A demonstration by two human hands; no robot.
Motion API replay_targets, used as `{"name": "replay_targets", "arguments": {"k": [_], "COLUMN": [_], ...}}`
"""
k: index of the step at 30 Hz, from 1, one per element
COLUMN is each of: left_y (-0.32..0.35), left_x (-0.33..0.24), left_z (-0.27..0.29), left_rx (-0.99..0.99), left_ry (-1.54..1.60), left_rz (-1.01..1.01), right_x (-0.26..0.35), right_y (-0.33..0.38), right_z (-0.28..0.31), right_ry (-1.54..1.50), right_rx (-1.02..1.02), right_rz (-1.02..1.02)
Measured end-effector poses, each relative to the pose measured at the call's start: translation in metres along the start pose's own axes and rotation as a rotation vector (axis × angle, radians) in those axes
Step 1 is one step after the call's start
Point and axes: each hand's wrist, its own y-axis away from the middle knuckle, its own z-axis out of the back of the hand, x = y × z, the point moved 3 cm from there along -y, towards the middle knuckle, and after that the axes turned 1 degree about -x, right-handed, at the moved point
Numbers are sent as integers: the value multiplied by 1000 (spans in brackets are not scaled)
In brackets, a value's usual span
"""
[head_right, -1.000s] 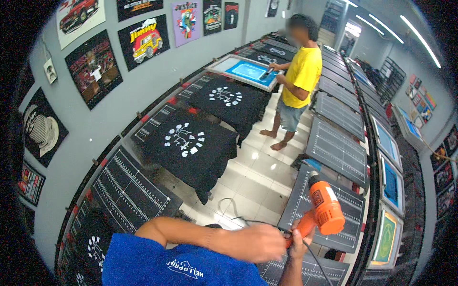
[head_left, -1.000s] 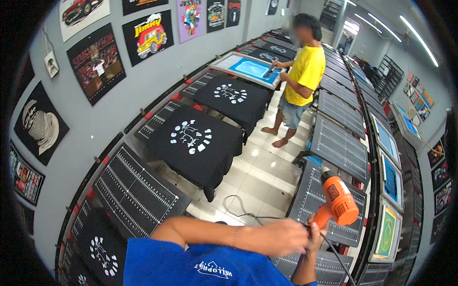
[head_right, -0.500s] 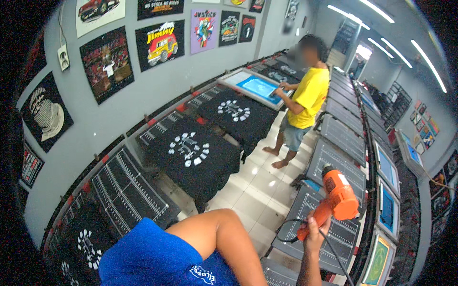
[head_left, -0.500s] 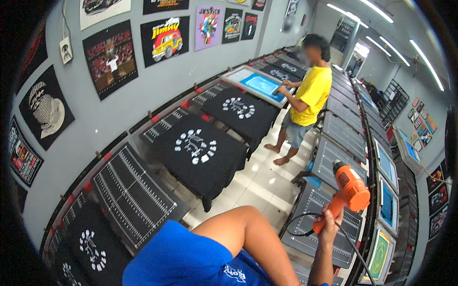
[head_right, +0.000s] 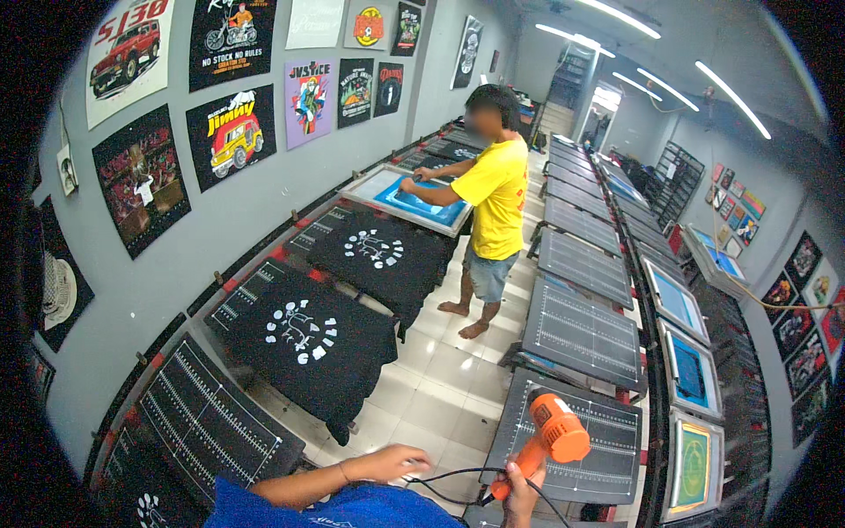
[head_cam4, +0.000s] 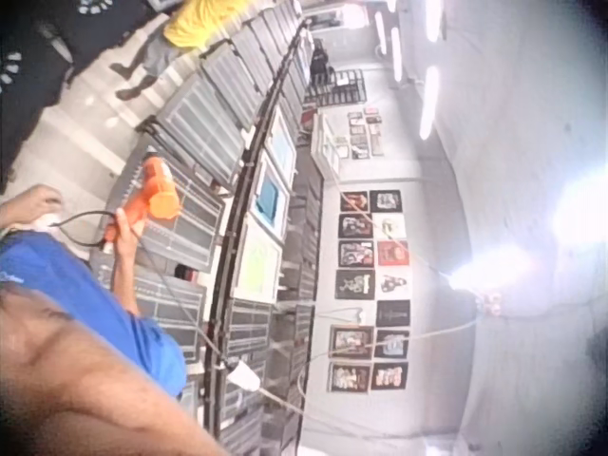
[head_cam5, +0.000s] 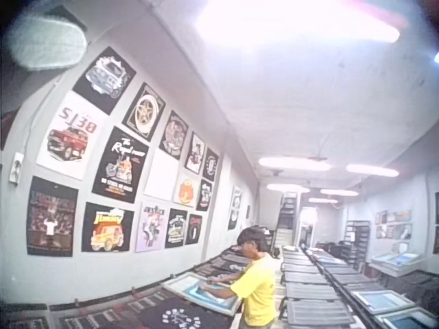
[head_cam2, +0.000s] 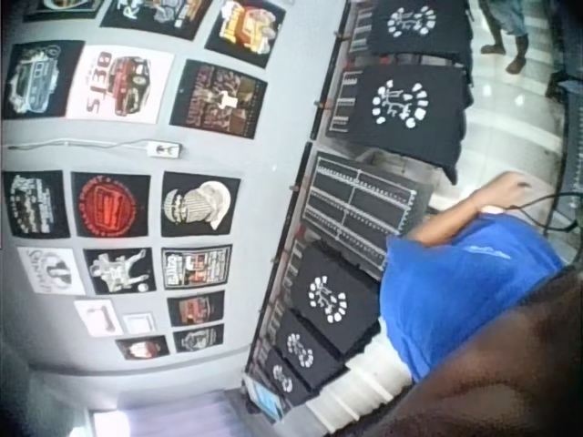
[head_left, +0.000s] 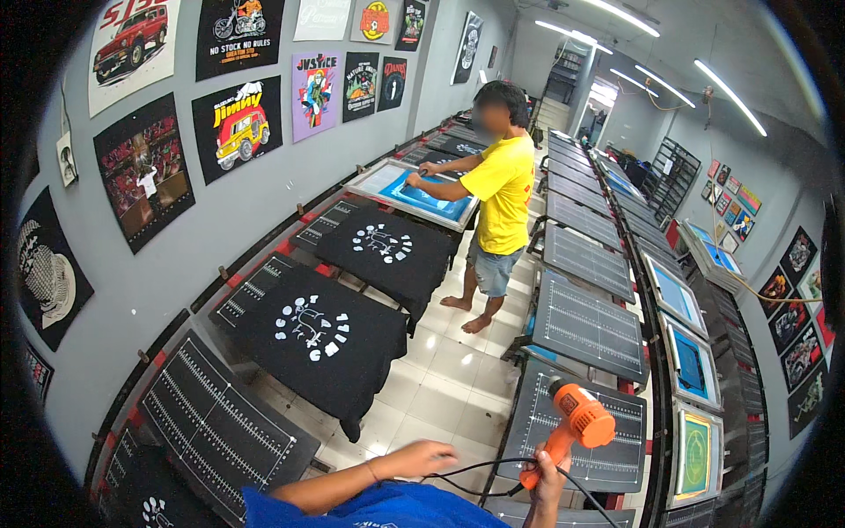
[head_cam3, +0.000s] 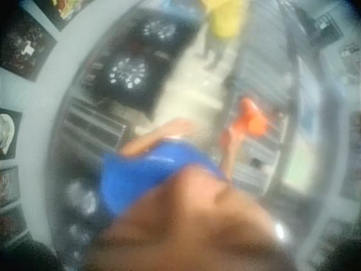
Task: The person uses a heat gun to dry the ink on several screen-printed t-shirts, moving the tool back and forth over the designs on the tables.
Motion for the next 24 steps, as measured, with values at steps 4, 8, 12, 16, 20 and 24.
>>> {"name": "replay_targets", "arguments": {"k": [4, 8, 12, 16, 20, 24], "left_y": [46, 113, 167, 199, 193, 209], "left_x": [183, 336, 406, 409, 386, 401], "left_z": [0, -38, -93, -137, -160, -150], "left_rx": [-344, -215, 200, 191, -134, -175], "left_ry": [-91, -287, -347, -335, -123, -77], "left_rz": [299, 646, 933, 973, 1052, 1164], "right_x": [-18, -24, -27, -32, -23, -24], "right_y": [1, 8, 13, 22, 28, 27], "right_z": [17, 12, 2, -5, 3, -12], "right_ry": [31, 11, 23, 45, 89, 75], "right_rx": [-24, 5, 40, 41, 28, 61], "right_rz": [-129, -212, -215, -249, -257, -269]}}
